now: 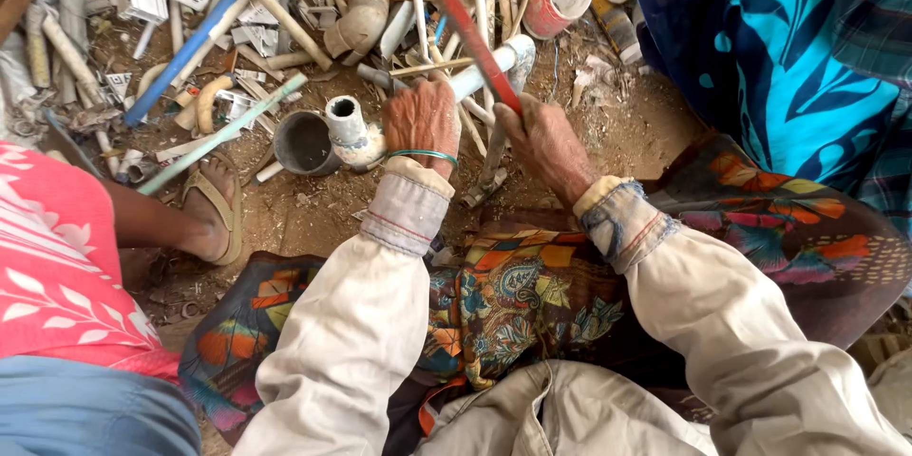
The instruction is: The person sorts through a large pile of plastic pipes and fittings, picking up individual pieces, tapping them with a tool, and assembling sections of pipe.
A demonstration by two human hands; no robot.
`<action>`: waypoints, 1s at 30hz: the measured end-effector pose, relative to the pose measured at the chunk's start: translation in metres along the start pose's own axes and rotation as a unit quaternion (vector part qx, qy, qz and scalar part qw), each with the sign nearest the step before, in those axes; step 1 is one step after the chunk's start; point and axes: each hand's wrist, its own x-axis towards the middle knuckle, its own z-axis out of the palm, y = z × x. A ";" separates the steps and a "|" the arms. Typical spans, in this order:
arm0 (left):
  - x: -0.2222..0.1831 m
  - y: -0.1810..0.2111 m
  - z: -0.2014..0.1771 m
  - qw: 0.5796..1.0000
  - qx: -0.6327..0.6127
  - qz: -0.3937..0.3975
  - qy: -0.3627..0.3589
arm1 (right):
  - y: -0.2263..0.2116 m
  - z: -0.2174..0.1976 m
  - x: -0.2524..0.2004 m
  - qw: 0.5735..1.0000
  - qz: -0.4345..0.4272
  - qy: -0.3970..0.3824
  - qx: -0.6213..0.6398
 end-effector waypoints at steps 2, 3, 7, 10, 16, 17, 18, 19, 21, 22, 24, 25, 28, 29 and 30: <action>0.003 -0.008 0.003 0.998 -0.052 -0.016 -0.042 | -0.007 -0.005 -0.001 0.994 0.061 0.025 0.083; 0.004 -0.014 0.003 0.997 -0.059 -0.024 -0.034 | -0.009 -0.007 -0.002 0.991 0.063 0.033 0.115; 0.003 -0.036 -0.003 0.995 -0.082 -0.054 -0.016 | -0.014 -0.008 -0.009 0.983 0.054 0.047 0.168; -0.002 -0.038 -0.009 0.995 -0.083 -0.037 0.050 | -0.015 -0.002 -0.007 0.982 0.069 0.034 0.173; 0.002 -0.026 0.001 0.995 -0.088 -0.017 0.035 | -0.004 0.002 0.000 0.983 0.046 0.033 0.176; 0.003 -0.025 0.002 0.996 -0.077 -0.010 0.043 | -0.004 0.000 0.000 0.983 0.046 0.031 0.174; 0.003 -0.025 0.002 0.996 -0.082 -0.010 0.035 | -0.006 -0.003 -0.002 0.979 0.057 0.015 0.194; 0.003 -0.027 0.002 0.996 -0.088 -0.011 0.028 | -0.011 -0.007 -0.006 0.974 0.068 -0.001 0.215; 0.005 -0.032 0.001 0.995 -0.095 -0.016 0.019 | -0.024 -0.015 -0.016 0.958 0.116 -0.036 0.259; 0.006 -0.035 0.001 0.995 -0.098 -0.022 0.013 | -0.033 -0.020 -0.028 0.945 0.156 -0.056 0.283; 0.007 -0.043 0.001 0.994 -0.100 -0.026 0.016 | -0.044 -0.038 -0.056 0.874 0.185 -0.111 0.435; 0.007 -0.046 0.000 0.994 -0.100 -0.025 0.025 | -0.047 -0.045 -0.074 0.864 0.195 -0.129 0.447; 0.004 -0.046 -0.008 0.991 -0.103 0.009 0.087 | -0.037 -0.050 -0.080 0.798 0.279 -0.191 0.499; 0.003 -0.045 -0.013 0.988 -0.103 0.026 0.112 | -0.027 -0.047 -0.077 0.767 0.315 -0.212 0.517; 0.003 -0.041 -0.019 0.988 -0.130 0.032 0.074 | -0.015 -0.044 -0.072 0.747 0.315 -0.215 0.545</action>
